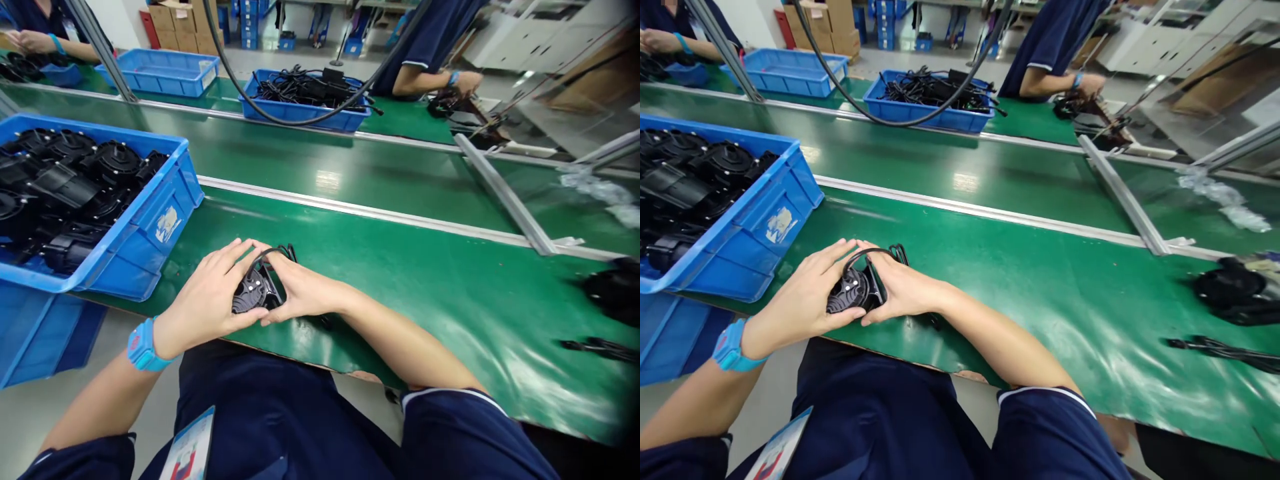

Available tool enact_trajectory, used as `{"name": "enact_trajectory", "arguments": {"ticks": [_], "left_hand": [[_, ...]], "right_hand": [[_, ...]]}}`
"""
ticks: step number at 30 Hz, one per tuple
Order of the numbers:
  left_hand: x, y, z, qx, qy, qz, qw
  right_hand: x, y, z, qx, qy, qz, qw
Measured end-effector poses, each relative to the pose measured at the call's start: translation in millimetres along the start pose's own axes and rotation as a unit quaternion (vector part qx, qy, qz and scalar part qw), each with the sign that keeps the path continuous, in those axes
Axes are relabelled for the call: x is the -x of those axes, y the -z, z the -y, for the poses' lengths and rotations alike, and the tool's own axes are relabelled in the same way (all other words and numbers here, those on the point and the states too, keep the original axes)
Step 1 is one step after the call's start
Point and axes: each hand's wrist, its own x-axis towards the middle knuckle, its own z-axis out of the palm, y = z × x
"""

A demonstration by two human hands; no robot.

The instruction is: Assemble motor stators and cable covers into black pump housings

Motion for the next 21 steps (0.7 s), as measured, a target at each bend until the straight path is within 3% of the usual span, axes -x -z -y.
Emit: {"name": "enact_trajectory", "arguments": {"ticks": [4,10,16,21], "left_hand": [[-7,9.7,5,-0.005,-0.025,0.071,0.997],[-26,11.3,3,0.036,-0.064,0.093,0.993],[-42,-7.1,18,0.068,-0.173,0.061,0.981],[-39,-22.1,23,0.107,-0.126,0.018,0.986]], "right_hand": [[13,-18,-15,-0.033,-0.005,-0.015,0.999],[21,-37,-26,-0.035,0.027,-0.079,0.996],[28,-40,-21,-0.069,-0.035,-0.076,0.994],[28,-21,-14,-0.139,-0.045,-0.085,0.986]]}}
